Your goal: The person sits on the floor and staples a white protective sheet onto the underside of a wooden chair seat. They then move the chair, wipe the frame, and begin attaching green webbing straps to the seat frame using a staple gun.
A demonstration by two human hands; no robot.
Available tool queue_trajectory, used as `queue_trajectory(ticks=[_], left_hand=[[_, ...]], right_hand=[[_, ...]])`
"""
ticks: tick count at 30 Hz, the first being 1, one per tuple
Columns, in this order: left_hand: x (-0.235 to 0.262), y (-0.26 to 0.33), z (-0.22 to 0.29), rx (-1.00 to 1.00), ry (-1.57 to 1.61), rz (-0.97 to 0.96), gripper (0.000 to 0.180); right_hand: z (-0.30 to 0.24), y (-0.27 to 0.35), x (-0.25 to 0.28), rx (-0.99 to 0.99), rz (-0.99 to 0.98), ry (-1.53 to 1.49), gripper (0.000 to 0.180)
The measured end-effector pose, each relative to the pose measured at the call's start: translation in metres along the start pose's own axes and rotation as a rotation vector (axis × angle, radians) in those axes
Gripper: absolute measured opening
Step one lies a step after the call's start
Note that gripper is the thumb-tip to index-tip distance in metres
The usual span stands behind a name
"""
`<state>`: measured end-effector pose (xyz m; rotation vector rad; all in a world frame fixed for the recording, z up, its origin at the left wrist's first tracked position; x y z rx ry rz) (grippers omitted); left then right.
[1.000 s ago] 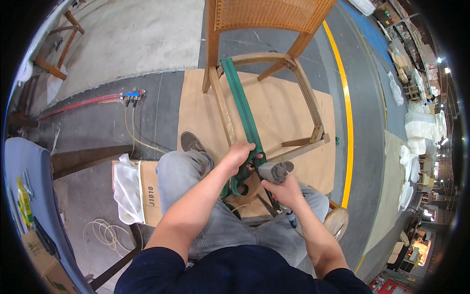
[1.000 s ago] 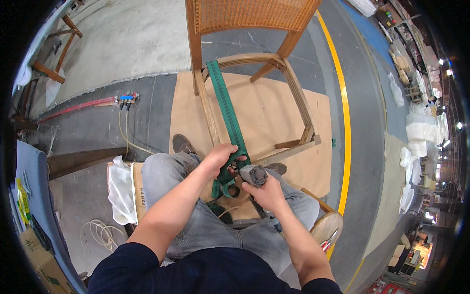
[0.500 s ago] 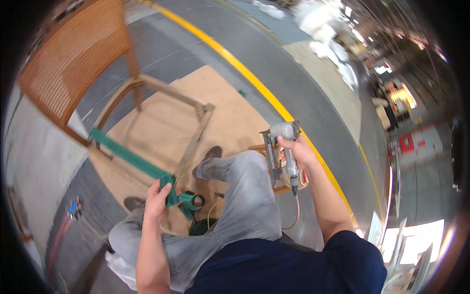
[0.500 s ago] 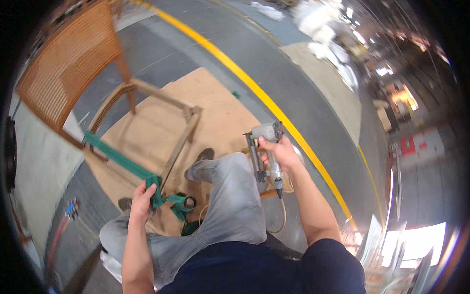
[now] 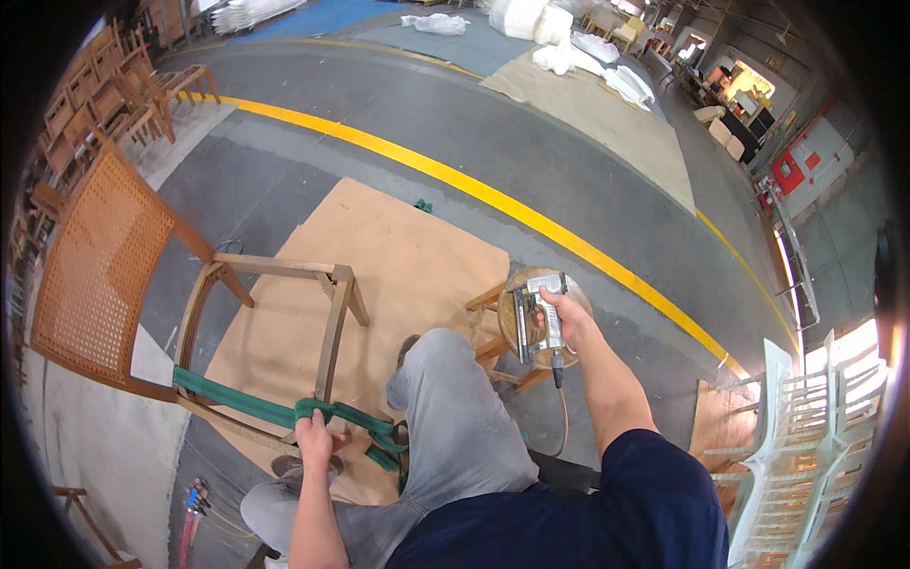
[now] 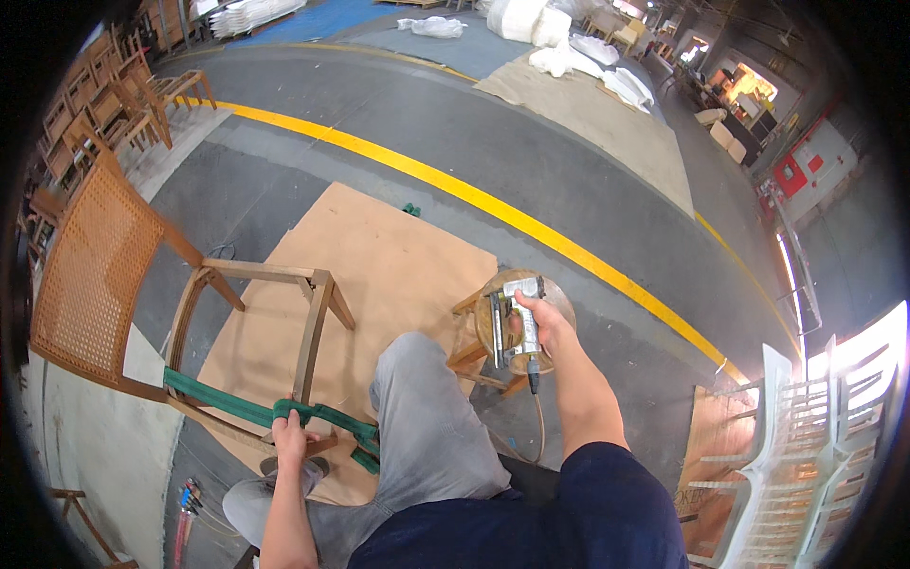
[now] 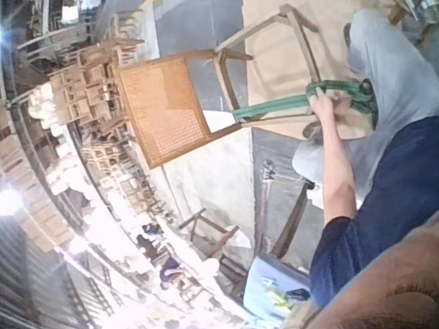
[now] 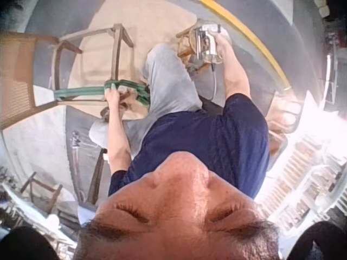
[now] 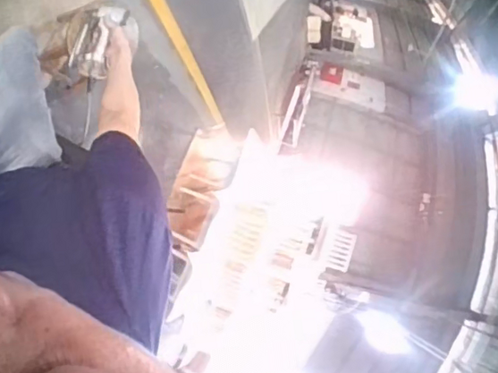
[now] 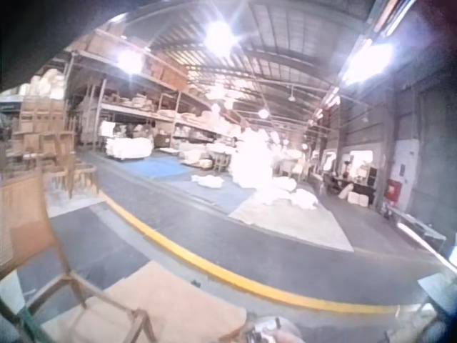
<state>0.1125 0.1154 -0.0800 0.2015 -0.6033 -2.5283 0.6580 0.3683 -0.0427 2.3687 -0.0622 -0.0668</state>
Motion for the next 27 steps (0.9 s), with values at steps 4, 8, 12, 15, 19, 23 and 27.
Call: queue_trajectory(ticks=[4,8,12,15,19,23,27], left_hand=[[0.01,-0.001,0.003,-0.07,-0.032,0.005,0.045],[0.016,0.024,-0.004,0.018,-0.027,0.008,0.042],[0.045,0.062,-0.023,0.12,-0.053,0.072,0.041],[0.055,0.072,-0.045,0.256,-0.172,0.045,0.042],[0.077,0.096,-0.062,0.3,-0.064,0.068,0.044],[0.097,0.146,-0.028,0.255,0.32,0.175,0.032],[0.106,0.154,-0.016,0.181,0.478,0.163,0.028]], right_hand=[[-0.019,-0.002,0.02,0.122,0.364,0.469,0.045],[-0.045,0.013,0.029,0.175,0.541,1.149,0.038],[-0.043,0.031,0.046,0.351,0.615,1.361,0.036],[-0.019,0.033,0.089,0.235,0.626,1.465,0.063],[-0.013,0.03,0.092,0.37,0.455,1.397,0.065],[0.019,0.064,0.113,-0.014,0.348,0.977,0.058],[-0.049,0.096,0.06,0.583,0.201,0.9,0.056]])
Point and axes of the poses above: each hand's wrist, its own y-axis away from the middle knuckle, its own x-axis out of the back of the hand, z = x × y, the point moved 10 cm from there along -y, towards the middle knuckle, and after that the axes turned 8 degrees about y, right-handed, at the moved point
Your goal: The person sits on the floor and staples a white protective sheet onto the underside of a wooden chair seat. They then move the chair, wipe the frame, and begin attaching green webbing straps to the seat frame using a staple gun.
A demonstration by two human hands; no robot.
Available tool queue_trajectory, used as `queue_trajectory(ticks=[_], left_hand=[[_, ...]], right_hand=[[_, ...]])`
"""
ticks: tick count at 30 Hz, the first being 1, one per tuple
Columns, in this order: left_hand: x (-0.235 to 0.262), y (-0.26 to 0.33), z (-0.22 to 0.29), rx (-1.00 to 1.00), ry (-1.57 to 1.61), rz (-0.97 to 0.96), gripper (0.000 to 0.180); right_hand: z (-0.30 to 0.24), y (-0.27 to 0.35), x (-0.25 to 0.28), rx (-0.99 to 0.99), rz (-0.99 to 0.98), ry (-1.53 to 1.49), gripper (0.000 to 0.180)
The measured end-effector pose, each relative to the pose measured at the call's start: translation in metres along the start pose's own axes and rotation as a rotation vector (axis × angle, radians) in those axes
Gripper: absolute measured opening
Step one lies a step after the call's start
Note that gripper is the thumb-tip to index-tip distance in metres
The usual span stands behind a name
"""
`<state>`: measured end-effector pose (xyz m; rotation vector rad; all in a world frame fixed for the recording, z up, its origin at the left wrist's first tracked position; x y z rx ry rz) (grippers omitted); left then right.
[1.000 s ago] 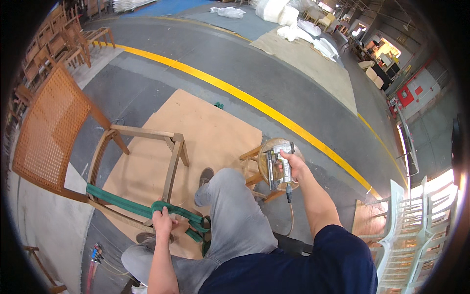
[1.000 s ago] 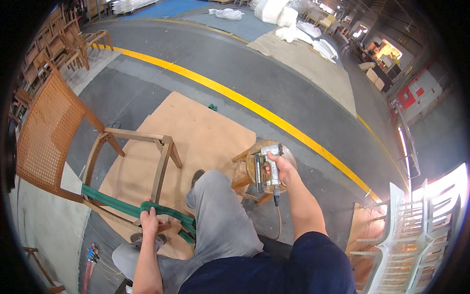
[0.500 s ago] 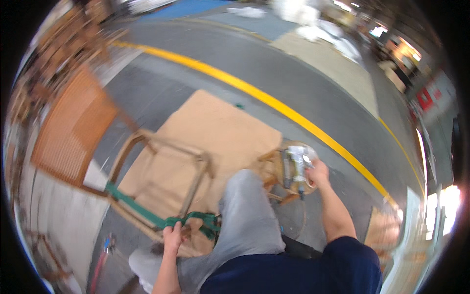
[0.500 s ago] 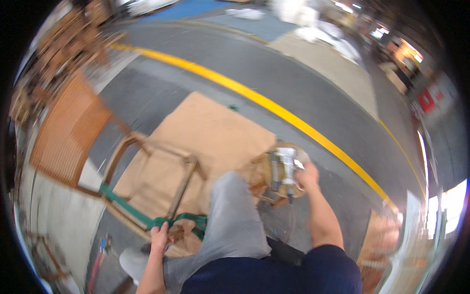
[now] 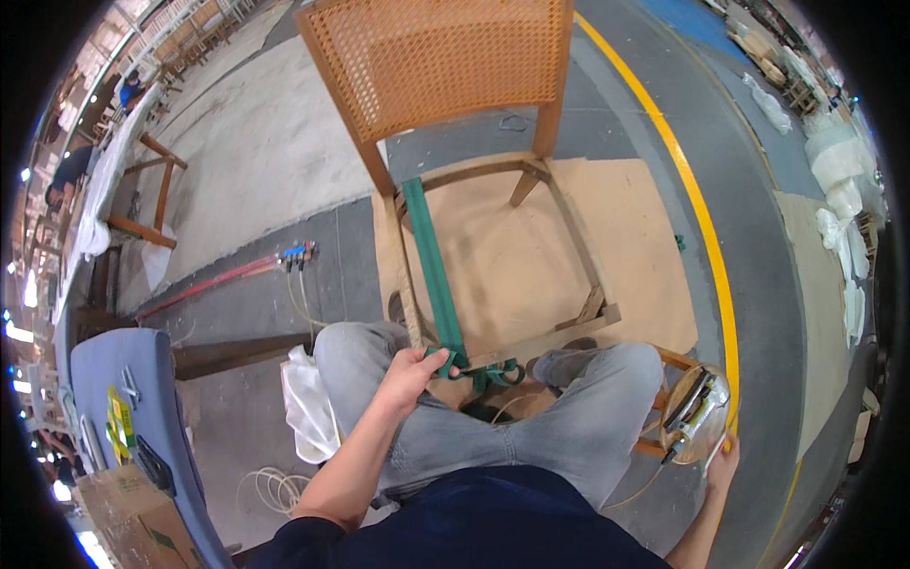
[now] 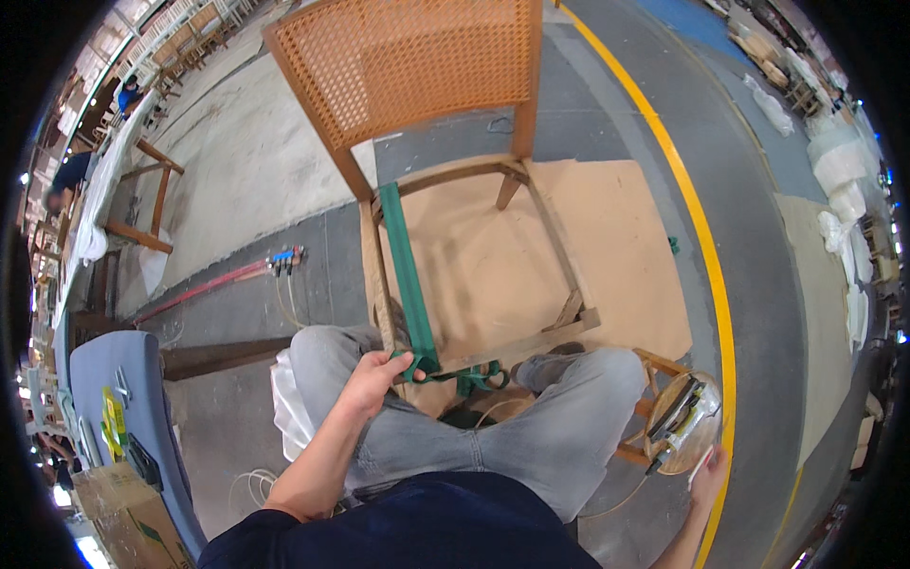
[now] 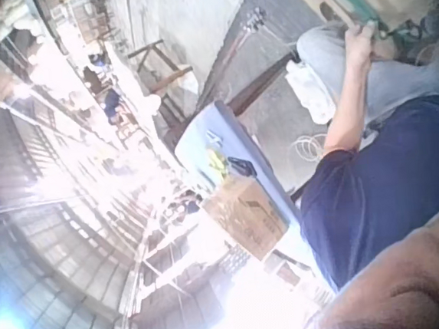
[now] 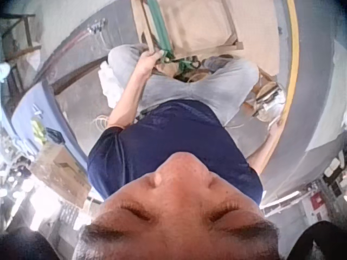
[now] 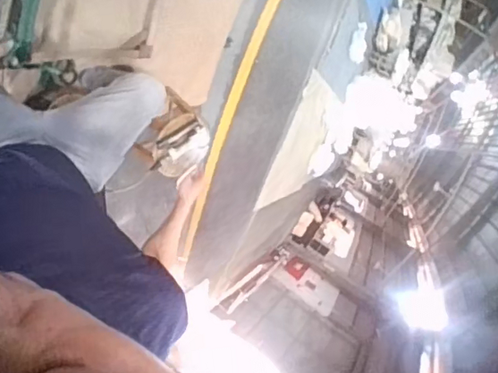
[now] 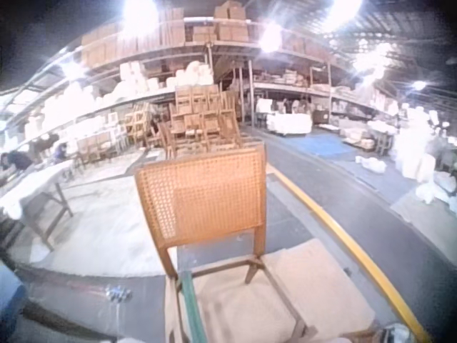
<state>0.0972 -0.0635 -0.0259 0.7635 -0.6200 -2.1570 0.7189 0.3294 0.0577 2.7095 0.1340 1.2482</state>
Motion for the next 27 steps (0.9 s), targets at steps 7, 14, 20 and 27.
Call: queue_trajectory(ticks=[7,14,20,27], left_hand=[[0.011,0.006,0.013,-0.032,0.206,0.063,0.031],[0.007,0.012,0.013,-0.046,0.27,-0.013,0.028],[0.009,0.022,0.011,-0.071,0.259,-0.045,0.027],[-0.006,0.018,0.036,-0.208,0.366,-0.179,0.022]], right_hand=[[-0.332,0.105,-0.24,1.156,-0.537,0.44,0.052],[-0.362,0.191,-0.405,1.737,-0.72,0.609,0.048],[-0.364,0.233,-0.438,1.909,-0.747,0.599,0.043],[-0.367,0.207,-0.422,1.715,-0.795,0.512,0.039]])
Point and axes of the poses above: each hand's wrist, its own y-axis away from the middle knuckle, its own x-axis out of the back of the hand, z = x × y, the point moved 10 cm from there along -y, towards the middle knuckle, and after that the axes turned 8 degrees about y, right-handed, at the moved point
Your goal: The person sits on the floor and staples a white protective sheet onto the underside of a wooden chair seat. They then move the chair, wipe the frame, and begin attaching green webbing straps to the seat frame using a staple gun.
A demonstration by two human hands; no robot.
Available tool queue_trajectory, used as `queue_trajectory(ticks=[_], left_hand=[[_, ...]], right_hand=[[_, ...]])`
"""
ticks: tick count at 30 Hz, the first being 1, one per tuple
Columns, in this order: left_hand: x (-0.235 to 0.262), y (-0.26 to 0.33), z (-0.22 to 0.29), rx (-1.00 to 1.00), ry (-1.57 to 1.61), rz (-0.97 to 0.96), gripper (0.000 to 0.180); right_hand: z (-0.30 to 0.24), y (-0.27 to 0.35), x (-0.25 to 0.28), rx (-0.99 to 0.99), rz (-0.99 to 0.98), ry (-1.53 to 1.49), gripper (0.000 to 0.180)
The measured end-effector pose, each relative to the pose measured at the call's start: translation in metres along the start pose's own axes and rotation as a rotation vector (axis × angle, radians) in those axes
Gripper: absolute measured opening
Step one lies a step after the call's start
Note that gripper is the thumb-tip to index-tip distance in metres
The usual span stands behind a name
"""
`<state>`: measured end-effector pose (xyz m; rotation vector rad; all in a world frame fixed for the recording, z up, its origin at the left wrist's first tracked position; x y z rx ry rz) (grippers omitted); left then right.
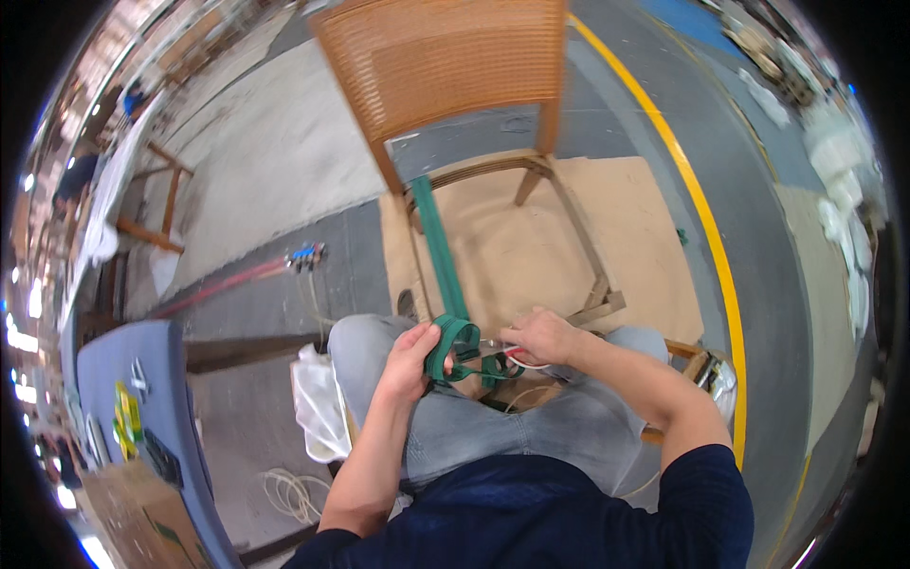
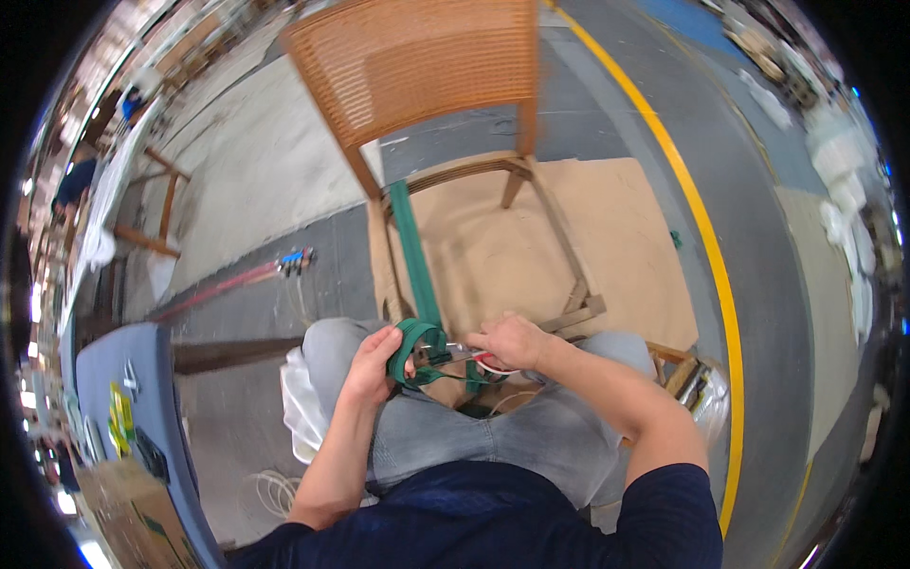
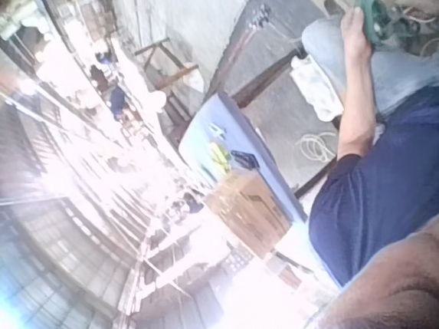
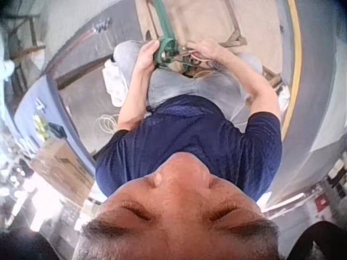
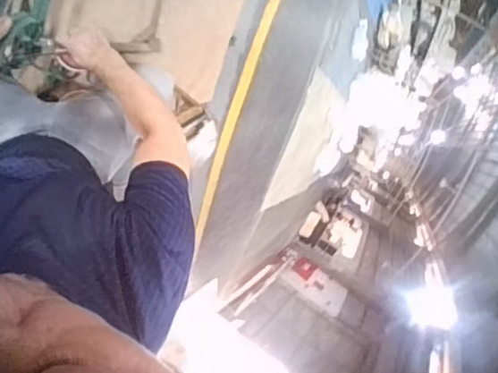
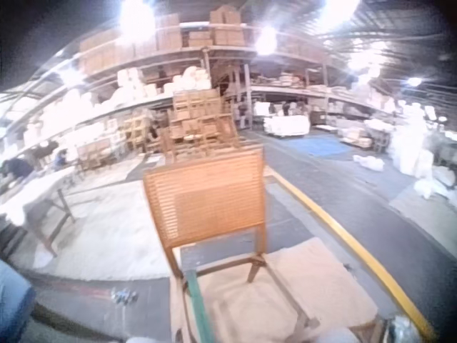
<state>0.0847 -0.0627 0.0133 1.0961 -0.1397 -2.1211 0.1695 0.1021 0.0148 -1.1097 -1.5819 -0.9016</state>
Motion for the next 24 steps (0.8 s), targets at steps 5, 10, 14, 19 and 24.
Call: queue_trajectory(ticks=[5,10,14,19,24], left_hand=[[-0.048,0.002,-0.019,0.012,-0.122,-0.036,0.027],[-0.088,-0.058,-0.094,0.173,-0.633,-0.321,0.019],[-0.102,-0.094,-0.157,0.164,-1.208,-0.545,0.021],[-0.097,-0.083,-0.162,-0.042,-1.748,-0.552,0.029],[-0.085,-0.067,-0.142,-0.082,-1.89,-0.49,0.034]], right_hand=[[0.071,0.12,0.094,-0.696,0.594,-0.299,0.041],[0.085,0.413,0.098,-1.65,1.002,-0.17,0.056],[0.026,0.558,0.084,-1.94,0.811,0.38,0.049],[0.027,0.594,-0.003,-2.082,0.373,0.13,0.046],[0.029,0.575,-0.013,-1.929,0.458,0.19,0.044]])
Point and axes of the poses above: each hand's wrist, its own y-axis away from the middle knuckle, its own x-axis out of the back of the hand, z = x × y, the point moved 10 cm from there along -y, towards the middle knuckle, and after that the axes turned 8 degrees about y, right-handed, at the moved point
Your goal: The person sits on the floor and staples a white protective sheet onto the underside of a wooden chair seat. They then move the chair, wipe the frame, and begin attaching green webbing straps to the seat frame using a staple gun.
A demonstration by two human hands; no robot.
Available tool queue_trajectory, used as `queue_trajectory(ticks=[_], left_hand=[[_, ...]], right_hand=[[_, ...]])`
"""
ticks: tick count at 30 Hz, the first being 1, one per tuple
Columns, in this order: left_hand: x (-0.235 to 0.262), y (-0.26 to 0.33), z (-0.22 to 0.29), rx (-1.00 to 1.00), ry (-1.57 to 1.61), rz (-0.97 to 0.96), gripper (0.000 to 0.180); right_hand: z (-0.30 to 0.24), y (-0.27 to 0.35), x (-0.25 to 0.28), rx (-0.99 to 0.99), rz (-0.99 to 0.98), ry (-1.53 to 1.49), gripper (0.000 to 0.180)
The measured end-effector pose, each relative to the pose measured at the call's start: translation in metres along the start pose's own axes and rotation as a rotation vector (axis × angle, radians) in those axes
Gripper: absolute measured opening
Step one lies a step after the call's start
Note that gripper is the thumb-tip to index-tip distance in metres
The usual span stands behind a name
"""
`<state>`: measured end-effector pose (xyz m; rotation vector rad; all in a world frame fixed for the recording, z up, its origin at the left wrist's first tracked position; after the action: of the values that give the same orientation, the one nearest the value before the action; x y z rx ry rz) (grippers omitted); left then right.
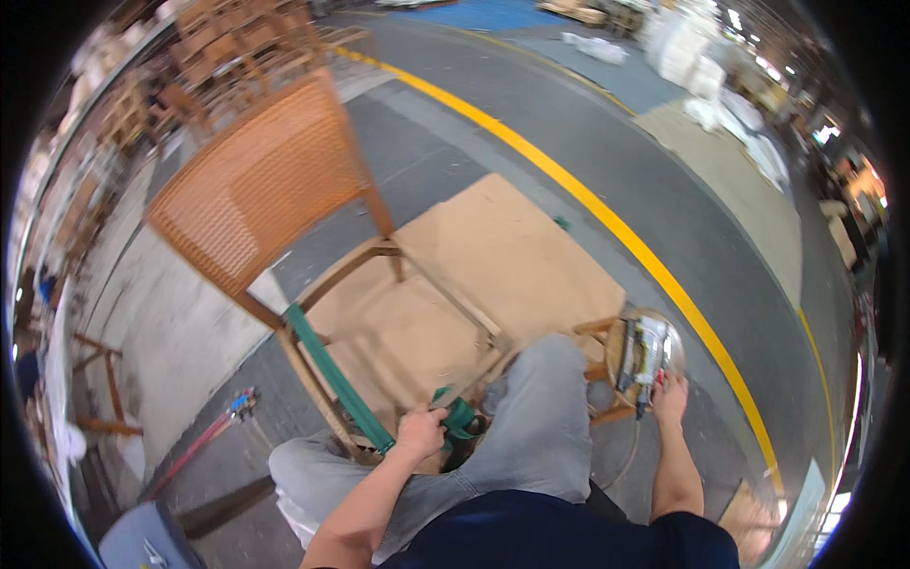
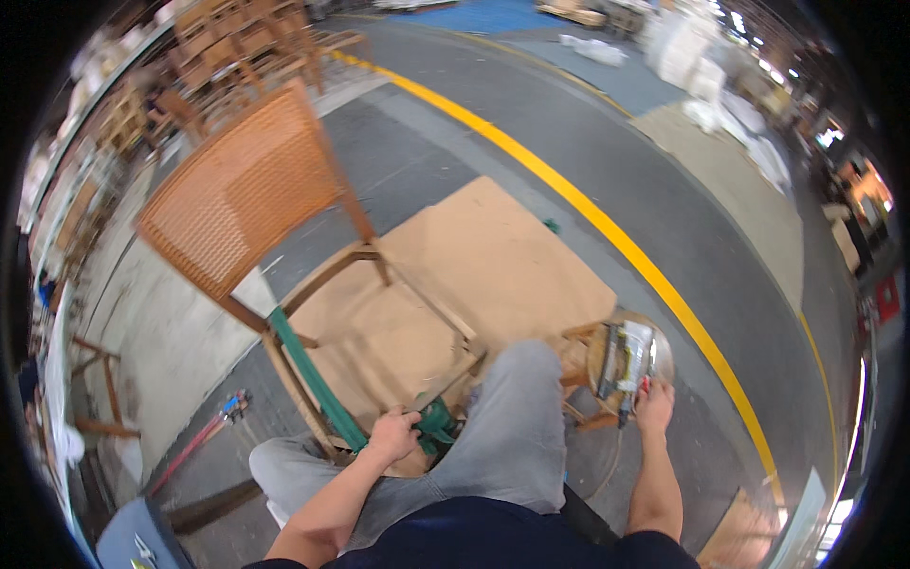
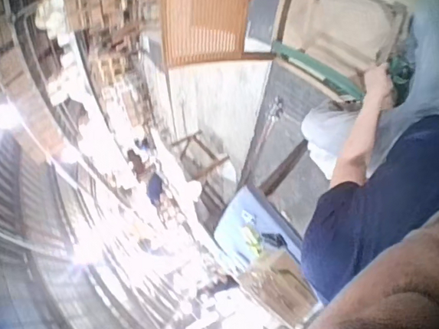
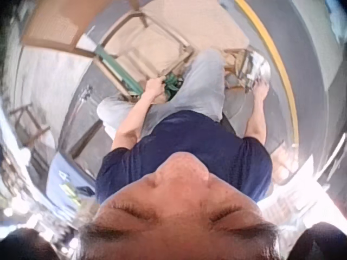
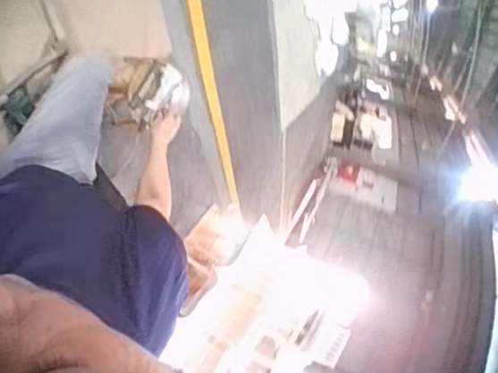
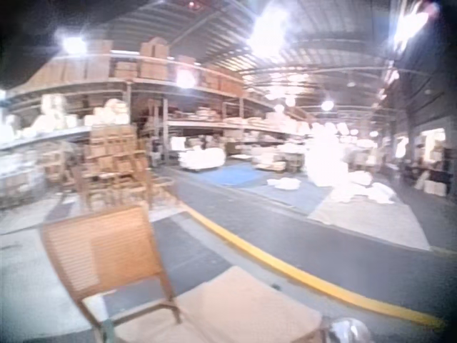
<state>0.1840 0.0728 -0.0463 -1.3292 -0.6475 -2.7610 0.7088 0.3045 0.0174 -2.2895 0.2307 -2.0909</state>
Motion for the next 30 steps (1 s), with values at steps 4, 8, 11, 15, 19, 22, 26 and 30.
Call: queue_trajectory(ticks=[4,8,11,15,19,22,26,30], left_hand=[[-0.007,0.041,-0.023,0.04,-0.017,-0.096,0.031],[0.007,0.051,-0.036,0.194,0.283,-0.06,0.03],[0.05,0.046,-0.016,0.203,0.964,0.257,0.019],[0.168,0.026,0.078,-0.063,1.44,0.486,0.014],[0.266,0.052,0.096,-0.39,1.694,0.721,0.015],[0.273,0.065,0.059,-0.275,1.701,0.771,0.01],[0.204,0.041,0.047,-0.103,1.796,0.651,0.01],[0.134,0.043,0.039,-0.049,1.855,0.611,0.012]], right_hand=[[-0.038,-0.003,0.03,0.093,0.157,-0.109,0.04],[-0.114,-0.005,0.047,0.229,0.056,-0.332,0.033],[-0.238,0.025,0.023,0.349,-0.338,-0.779,0.028],[-0.421,0.133,0.044,0.719,-0.943,-1.322,0.041],[-0.47,0.182,0.044,0.76,-1.407,-1.17,0.03],[-0.453,0.187,0.033,0.809,-1.438,-1.011,0.027],[-0.406,0.167,-0.024,0.738,-1.364,-0.977,0.032],[-0.471,0.144,0.064,0.568,-1.116,-1.317,0.026]])
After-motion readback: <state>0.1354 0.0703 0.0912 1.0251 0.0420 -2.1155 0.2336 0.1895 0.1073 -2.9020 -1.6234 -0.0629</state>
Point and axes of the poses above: each hand's wrist, its own y-axis away from the middle knuckle, its own x-axis out of the back of the hand, z = x × y, the point moved 10 cm from there along -y, towards the middle knuckle, and after that the axes turned 8 degrees about y, right-handed, at the moved point
